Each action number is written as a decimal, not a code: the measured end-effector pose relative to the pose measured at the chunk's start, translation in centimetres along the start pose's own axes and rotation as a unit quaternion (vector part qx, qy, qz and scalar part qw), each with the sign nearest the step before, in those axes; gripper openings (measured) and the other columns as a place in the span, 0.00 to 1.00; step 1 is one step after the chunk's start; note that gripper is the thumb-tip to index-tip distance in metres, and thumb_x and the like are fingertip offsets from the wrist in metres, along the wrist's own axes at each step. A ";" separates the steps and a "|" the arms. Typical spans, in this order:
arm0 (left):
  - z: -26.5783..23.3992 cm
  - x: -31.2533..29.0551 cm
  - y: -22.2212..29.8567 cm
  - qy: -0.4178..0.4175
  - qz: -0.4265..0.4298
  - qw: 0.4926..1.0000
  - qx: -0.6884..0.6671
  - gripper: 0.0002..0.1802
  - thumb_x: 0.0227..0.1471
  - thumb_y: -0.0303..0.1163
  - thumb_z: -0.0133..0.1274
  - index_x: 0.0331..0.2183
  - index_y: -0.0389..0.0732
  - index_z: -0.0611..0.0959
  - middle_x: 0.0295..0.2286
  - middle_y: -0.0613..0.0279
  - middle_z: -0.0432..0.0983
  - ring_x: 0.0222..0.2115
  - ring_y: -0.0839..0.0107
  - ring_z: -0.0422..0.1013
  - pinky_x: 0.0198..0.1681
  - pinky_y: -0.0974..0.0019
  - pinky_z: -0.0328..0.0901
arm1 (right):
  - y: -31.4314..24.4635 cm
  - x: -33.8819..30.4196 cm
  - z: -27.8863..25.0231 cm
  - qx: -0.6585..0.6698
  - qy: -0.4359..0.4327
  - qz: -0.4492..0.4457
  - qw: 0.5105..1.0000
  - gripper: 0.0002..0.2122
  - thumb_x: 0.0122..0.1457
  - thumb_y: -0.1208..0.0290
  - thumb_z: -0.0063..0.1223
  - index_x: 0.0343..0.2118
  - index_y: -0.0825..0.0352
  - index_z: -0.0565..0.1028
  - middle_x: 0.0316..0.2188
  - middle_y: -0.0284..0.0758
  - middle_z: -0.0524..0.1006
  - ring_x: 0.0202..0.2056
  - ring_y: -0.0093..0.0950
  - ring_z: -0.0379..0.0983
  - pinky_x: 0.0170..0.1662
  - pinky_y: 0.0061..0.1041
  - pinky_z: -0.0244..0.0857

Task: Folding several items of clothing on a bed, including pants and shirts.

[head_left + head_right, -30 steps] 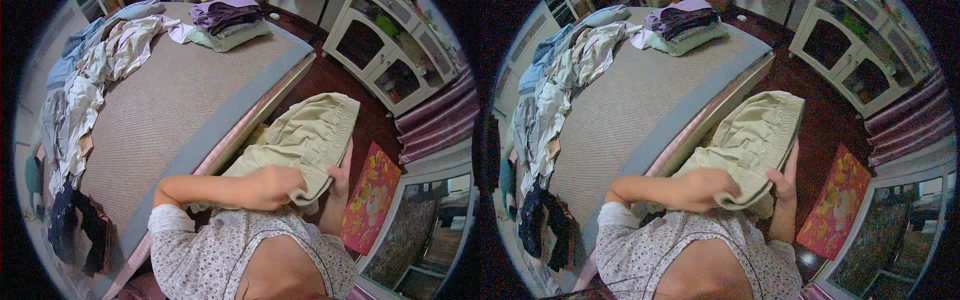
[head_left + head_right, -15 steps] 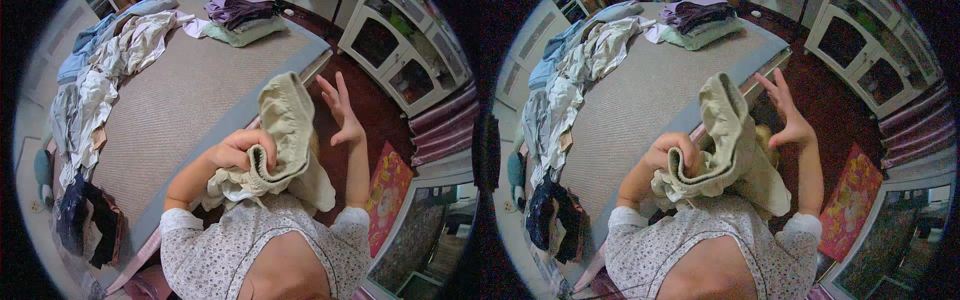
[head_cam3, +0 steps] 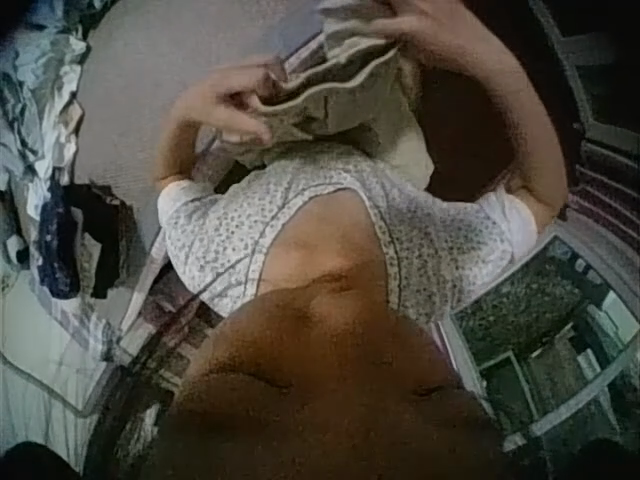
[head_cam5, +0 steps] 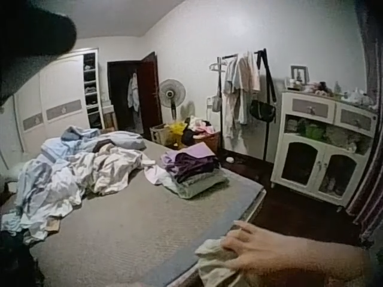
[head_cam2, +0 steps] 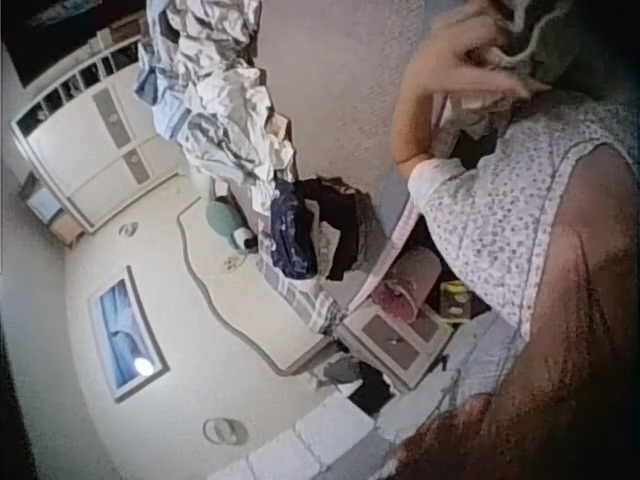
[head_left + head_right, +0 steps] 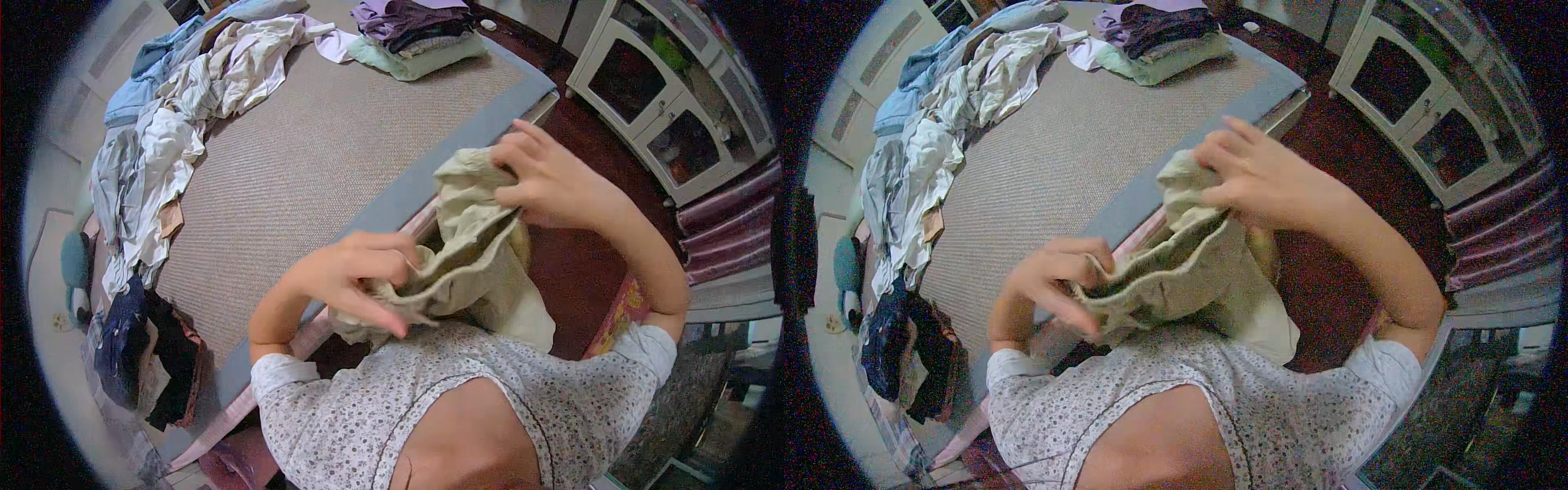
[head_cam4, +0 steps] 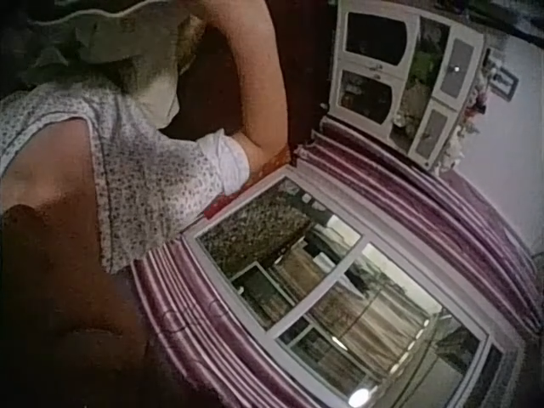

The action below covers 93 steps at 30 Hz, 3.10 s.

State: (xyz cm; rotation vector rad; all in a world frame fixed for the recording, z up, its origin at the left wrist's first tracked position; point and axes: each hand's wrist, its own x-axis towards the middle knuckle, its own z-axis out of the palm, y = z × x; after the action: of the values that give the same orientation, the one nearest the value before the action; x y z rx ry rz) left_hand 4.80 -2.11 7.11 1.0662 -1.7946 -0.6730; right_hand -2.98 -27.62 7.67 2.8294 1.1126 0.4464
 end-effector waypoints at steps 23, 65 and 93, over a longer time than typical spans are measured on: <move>0.7 -5.0 5.8 0.068 -0.188 0.862 0.466 0.14 0.31 0.29 0.54 0.14 0.39 0.64 0.21 0.59 0.63 0.15 0.66 0.64 0.14 0.68 0.59 | 2.6 0.7 2.0 0.009 0.081 0.023 0.996 0.11 0.26 0.69 0.57 0.11 0.68 0.67 0.35 0.37 0.62 0.42 0.35 0.56 0.42 0.32 0.51; 7.3 -7.5 2.2 0.306 -0.260 0.916 -0.012 0.14 0.30 0.23 0.56 0.24 0.38 0.69 0.23 0.62 0.65 0.23 0.72 0.64 0.24 0.74 0.59 | -16.5 -13.2 2.2 0.426 0.065 0.456 0.778 0.18 0.27 0.77 0.51 0.29 0.64 0.73 0.20 0.30 0.63 0.24 0.23 0.60 0.28 0.19 0.54; 4.8 -7.6 2.8 -0.016 -0.237 0.971 -0.039 0.20 0.39 0.28 0.49 0.38 0.34 0.68 0.38 0.52 0.60 0.38 0.63 0.60 0.40 0.69 0.55 | -19.0 -12.7 2.0 0.539 -0.002 0.359 0.762 0.29 0.32 0.71 0.53 0.44 0.64 0.62 0.38 0.40 0.62 0.41 0.36 0.57 0.43 0.29 0.52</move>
State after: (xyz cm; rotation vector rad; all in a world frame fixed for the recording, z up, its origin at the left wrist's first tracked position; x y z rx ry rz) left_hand 0.99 5.86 3.99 1.4542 -1.5307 -1.0407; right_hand -23.74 -22.14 -0.55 4.2213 0.1145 -0.3679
